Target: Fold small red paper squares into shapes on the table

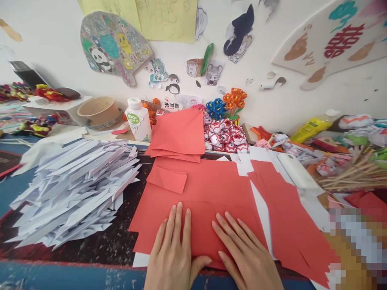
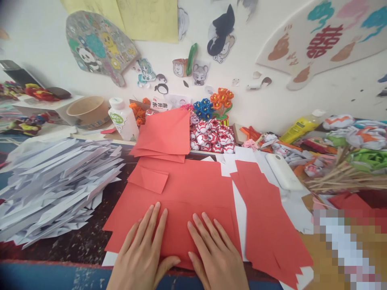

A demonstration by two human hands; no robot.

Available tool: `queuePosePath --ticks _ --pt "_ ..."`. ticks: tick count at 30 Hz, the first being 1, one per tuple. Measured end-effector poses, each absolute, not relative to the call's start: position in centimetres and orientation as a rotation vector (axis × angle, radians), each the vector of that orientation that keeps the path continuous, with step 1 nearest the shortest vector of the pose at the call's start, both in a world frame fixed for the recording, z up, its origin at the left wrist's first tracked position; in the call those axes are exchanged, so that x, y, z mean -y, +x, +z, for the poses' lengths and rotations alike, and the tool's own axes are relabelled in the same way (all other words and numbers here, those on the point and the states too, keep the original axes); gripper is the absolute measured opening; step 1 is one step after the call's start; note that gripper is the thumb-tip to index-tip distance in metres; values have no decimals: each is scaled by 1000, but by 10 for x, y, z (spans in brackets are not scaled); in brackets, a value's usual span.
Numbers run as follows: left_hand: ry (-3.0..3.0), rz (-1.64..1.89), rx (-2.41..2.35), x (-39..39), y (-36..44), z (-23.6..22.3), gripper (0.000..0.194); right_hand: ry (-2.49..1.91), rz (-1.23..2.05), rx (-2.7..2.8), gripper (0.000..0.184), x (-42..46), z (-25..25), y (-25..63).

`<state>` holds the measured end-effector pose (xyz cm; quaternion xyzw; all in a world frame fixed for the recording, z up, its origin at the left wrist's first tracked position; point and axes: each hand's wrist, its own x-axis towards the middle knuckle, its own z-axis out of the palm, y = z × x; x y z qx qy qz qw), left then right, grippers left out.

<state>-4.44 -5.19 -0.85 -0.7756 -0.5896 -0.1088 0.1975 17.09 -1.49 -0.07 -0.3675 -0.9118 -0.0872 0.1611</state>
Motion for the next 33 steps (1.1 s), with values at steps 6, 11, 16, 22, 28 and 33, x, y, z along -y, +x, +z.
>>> queuePosePath --ticks 6,11,16,22,28,33 --pt "-2243 -409 1529 50 -37 1 57 -1119 -169 2612 53 19 -1 171" --pt "-2415 -431 1274 52 -27 5 41 -1151 -104 2614 55 24 0 171" --pt "-2505 -449 1057 62 -31 -2 40 -1175 -52 2588 58 26 -1 169" --pt "-2598 -478 980 68 -38 -7 46 -1199 -77 2591 56 27 0 167" --pt "-2500 -459 1105 80 -74 1 40 -1217 -4 2584 61 27 3 167" --pt "-2464 -349 1135 95 -107 8 39 -1246 25 2586 55 29 5 165"
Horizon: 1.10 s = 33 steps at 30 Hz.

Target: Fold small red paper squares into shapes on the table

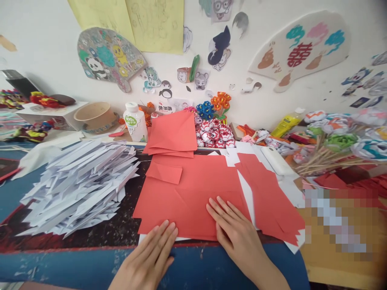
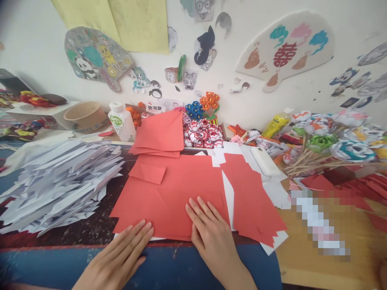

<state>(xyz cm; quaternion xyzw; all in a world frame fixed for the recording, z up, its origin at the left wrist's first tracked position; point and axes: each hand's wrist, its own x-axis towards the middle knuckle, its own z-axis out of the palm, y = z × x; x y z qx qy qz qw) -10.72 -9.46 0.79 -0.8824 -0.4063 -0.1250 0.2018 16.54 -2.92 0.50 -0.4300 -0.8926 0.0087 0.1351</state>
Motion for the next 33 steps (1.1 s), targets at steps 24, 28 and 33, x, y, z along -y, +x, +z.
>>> queuePosePath --ticks 24,28,33 --pt "-2513 -661 1173 84 -82 3 38 -1544 309 2293 50 42 13 168" --pt "-2504 -663 1115 81 -83 4 36 -1599 293 2255 54 47 14 191" --pt "-2503 -696 1098 78 -83 6 32 -1496 342 2281 67 45 21 206"
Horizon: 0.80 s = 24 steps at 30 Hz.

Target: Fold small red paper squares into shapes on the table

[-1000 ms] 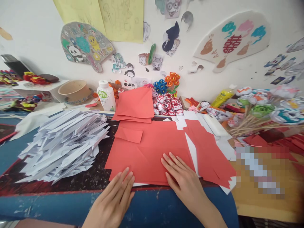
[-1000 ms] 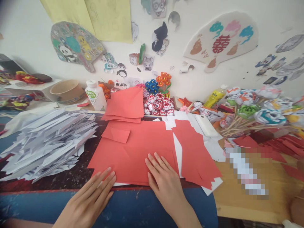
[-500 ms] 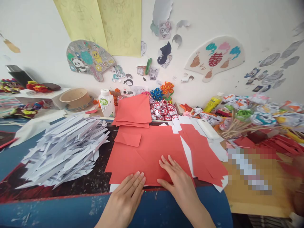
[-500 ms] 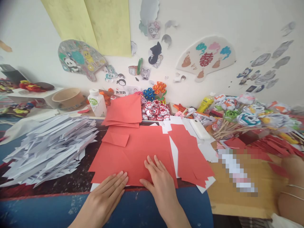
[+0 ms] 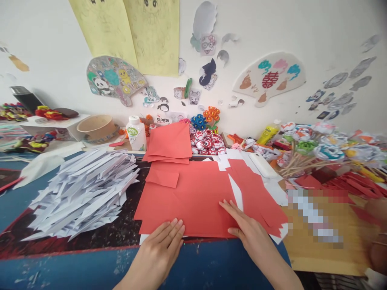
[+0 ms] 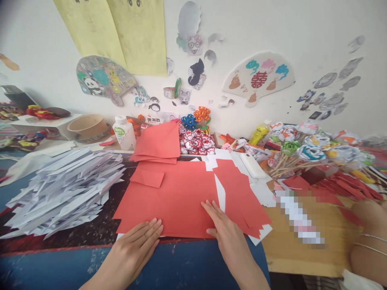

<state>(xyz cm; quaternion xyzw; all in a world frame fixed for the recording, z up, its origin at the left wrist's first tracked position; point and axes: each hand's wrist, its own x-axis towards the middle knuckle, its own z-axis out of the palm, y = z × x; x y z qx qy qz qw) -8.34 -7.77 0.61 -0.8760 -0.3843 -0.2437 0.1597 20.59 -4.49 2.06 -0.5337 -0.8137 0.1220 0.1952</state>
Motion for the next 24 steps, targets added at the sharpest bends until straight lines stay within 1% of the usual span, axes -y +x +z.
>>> queuePosePath --ticks 6,8,10,13,16,18,20,23,24 --pt "-2532 -696 1095 67 -76 14 27 -1395 457 2339 79 38 21 217" --pt "-2549 -637 1152 59 -67 18 25 -1372 471 2363 79 37 20 222" --pt "-2553 -538 1193 50 -57 21 22 -1366 485 2392 74 38 20 227" --pt "-2559 -412 1154 40 -45 22 33 -1337 517 2441 64 42 22 233" --pt "-2565 -290 920 39 -41 20 27 -1328 495 2466 52 46 24 232" --pt "-2537 -269 729 41 -41 20 26 -1319 409 2478 45 46 25 225" --pt "-2506 -288 646 40 -41 26 24 -1277 269 2479 43 42 28 215" --pt "-2471 -354 733 22 -38 49 18 -1180 25 2397 29 21 41 201" --pt "-2447 -397 790 11 -37 60 18 -1167 -45 2348 29 10 48 197"
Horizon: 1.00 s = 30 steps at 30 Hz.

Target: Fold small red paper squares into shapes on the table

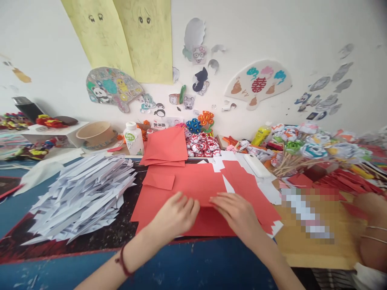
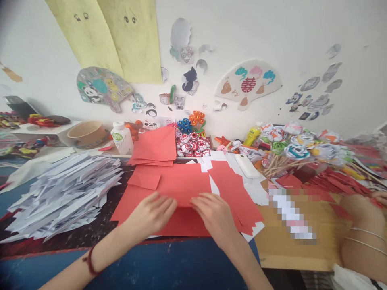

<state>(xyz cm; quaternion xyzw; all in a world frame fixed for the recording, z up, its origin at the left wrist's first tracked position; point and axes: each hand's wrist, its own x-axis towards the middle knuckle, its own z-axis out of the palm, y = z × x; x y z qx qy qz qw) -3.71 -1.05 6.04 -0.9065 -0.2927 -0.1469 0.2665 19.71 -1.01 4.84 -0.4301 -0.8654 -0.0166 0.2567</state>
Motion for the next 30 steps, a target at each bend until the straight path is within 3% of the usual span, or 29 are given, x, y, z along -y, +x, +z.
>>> queuePosePath --ticks 6,9,11,13,17,30 --pt "-2173 -609 1067 -78 -35 115 26 -1100 -409 2082 35 -85 95 173" --pt "-2155 -615 1118 -106 -39 108 67 -1111 -529 2062 33 -121 88 156" --pt "-2161 -612 1117 -114 -41 92 39 -1089 -571 2127 32 -132 73 145" --pt "-2208 -511 1107 -116 -43 74 57 -1053 -561 2211 33 -136 55 137" --pt "-2224 -457 1048 -115 -43 53 25 -997 -542 2292 34 -136 35 132" --pt "-2310 -505 732 -118 -47 43 17 -743 -595 2170 36 -132 21 134"
